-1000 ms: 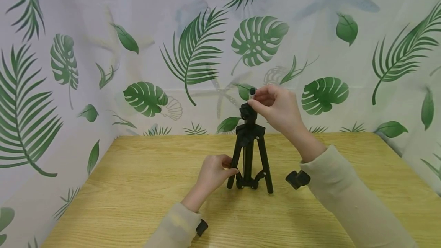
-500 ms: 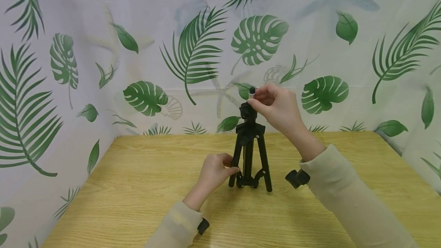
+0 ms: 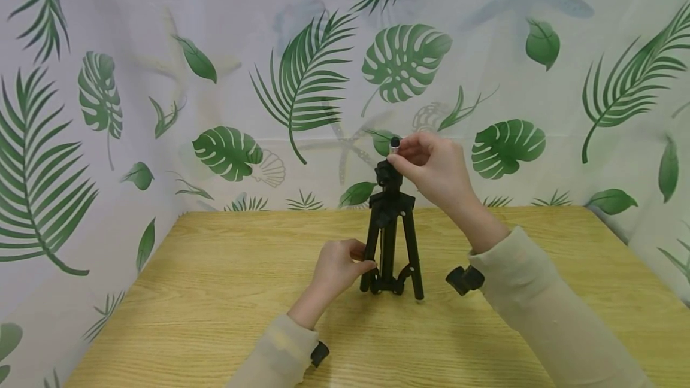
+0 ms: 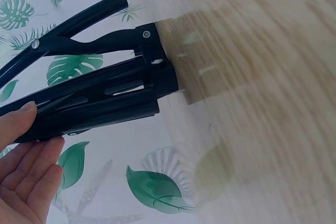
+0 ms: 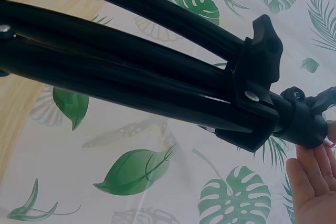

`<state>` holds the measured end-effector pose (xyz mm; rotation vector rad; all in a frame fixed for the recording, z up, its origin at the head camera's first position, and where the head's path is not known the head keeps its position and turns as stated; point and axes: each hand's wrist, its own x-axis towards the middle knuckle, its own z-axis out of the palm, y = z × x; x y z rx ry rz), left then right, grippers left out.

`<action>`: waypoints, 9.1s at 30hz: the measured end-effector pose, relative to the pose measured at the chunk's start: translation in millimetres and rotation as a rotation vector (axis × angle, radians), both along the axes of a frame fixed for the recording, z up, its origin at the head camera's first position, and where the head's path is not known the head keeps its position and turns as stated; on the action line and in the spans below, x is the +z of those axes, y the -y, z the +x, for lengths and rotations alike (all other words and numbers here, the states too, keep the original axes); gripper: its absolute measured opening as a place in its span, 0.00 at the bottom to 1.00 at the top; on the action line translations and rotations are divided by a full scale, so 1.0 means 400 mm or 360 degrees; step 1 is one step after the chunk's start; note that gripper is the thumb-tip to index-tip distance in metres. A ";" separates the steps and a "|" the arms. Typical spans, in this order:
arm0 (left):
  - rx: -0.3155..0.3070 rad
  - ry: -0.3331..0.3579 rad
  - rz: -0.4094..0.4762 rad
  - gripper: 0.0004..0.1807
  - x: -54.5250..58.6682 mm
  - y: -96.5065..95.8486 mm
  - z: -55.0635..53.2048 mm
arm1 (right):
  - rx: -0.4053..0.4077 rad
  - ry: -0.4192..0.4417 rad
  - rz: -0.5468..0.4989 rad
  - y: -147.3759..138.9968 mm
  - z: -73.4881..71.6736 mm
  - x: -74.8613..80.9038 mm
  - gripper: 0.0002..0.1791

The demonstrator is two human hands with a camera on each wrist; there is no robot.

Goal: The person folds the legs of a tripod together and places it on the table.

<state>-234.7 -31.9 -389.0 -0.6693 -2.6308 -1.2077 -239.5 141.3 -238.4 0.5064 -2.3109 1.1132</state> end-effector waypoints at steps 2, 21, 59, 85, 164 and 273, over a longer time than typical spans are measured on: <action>0.0002 0.0001 0.0006 0.06 0.000 -0.002 -0.001 | 0.0000 -0.0002 -0.0002 0.000 0.000 0.000 0.10; 0.0006 0.0026 -0.0040 0.08 0.006 -0.011 -0.002 | 0.0006 0.0010 -0.0026 -0.002 -0.001 -0.005 0.11; -0.0062 0.0167 -0.0080 0.09 -0.001 -0.028 -0.030 | 0.0043 0.0000 -0.0087 -0.025 0.025 -0.053 0.17; -0.0059 0.0159 -0.0078 0.08 0.003 -0.017 -0.032 | -0.0012 0.0346 0.0281 -0.062 0.064 -0.253 0.13; -0.0037 0.0168 -0.0090 0.08 0.002 -0.022 -0.024 | -0.0029 0.0468 0.0301 -0.049 0.053 -0.351 0.08; -0.0141 0.0099 -0.0149 0.14 0.003 0.009 -0.022 | 0.0020 0.0406 0.0341 -0.061 0.024 -0.340 0.07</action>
